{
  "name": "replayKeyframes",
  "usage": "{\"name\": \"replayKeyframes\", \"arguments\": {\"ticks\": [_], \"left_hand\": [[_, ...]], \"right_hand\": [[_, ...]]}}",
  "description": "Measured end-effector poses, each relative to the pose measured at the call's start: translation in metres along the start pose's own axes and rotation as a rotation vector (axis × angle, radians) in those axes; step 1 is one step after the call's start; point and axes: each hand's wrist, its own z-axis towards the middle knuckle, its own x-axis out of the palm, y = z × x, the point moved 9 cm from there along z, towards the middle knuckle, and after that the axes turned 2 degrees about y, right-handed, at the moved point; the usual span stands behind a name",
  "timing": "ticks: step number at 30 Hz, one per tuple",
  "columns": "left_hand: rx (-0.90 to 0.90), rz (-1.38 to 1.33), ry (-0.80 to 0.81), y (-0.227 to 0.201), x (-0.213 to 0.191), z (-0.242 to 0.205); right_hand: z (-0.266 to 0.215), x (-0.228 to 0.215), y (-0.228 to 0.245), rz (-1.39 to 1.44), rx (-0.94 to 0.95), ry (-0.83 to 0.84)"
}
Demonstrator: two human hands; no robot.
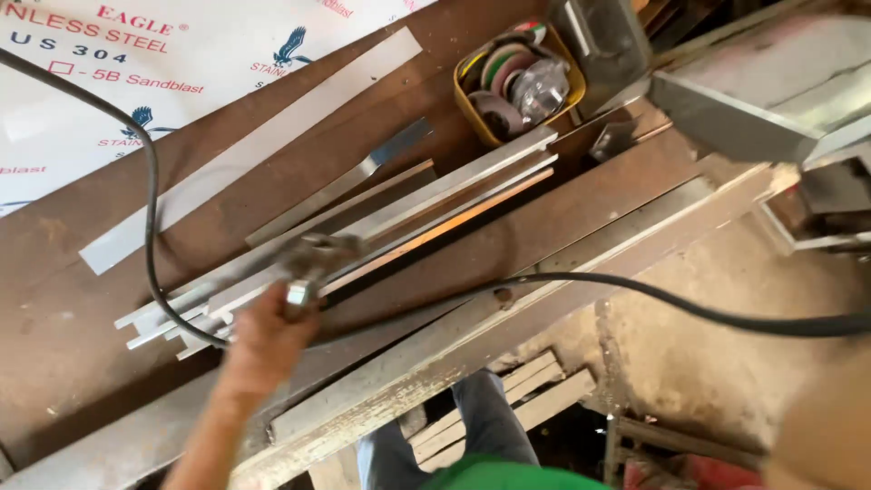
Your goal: The person welds stainless steel tube frames on a workbench, holding a welding torch in one hand and a filler rod in the other while sparks fly. Between welds they reposition the tubes, wipe the metal with a blue cloth, and continue welding along the joints.
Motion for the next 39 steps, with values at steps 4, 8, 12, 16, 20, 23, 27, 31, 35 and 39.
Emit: {"name": "replayKeyframes", "arguments": {"ticks": [4,8,12,16,20,23,27,31,35,39], "left_hand": [[0.059,-0.258,0.143,-0.059,0.077,-0.034],[0.237,-0.319,-0.049,-0.039,0.057,-0.006],[0.272,-0.082,-0.076,0.019,0.054,-0.008],[0.103,-0.096,0.059,0.067,0.071,-0.007],[0.093,-0.245,-0.028,0.064,0.059,-0.021],[-0.1,-0.205,-0.03,0.086,0.066,-0.036],[-0.173,-0.387,-0.188,0.09,0.072,-0.044],[-0.114,-0.597,-0.329,0.084,0.076,-0.049],[-0.158,-0.771,-0.351,0.085,0.082,-0.047],[-0.209,-0.659,-0.328,0.088,0.087,-0.054]], "right_hand": [[-0.005,0.08,-0.012,0.008,0.028,0.105],[-0.021,0.131,-0.074,-0.103,0.164,0.292],[-0.06,0.174,-0.114,-0.842,-0.095,0.439],[-0.081,0.196,-0.163,-0.894,-0.089,0.498],[-0.074,0.196,-0.2,-0.947,-0.02,0.533],[-0.075,0.208,-0.239,-0.886,0.006,0.61],[-0.091,0.226,-0.29,-0.784,-0.202,0.773],[-0.114,0.243,-0.301,-0.714,-0.383,0.936],[-0.112,0.24,-0.318,-0.713,-0.371,0.959],[-0.092,0.238,-0.311,-0.779,-0.028,1.043]]}}
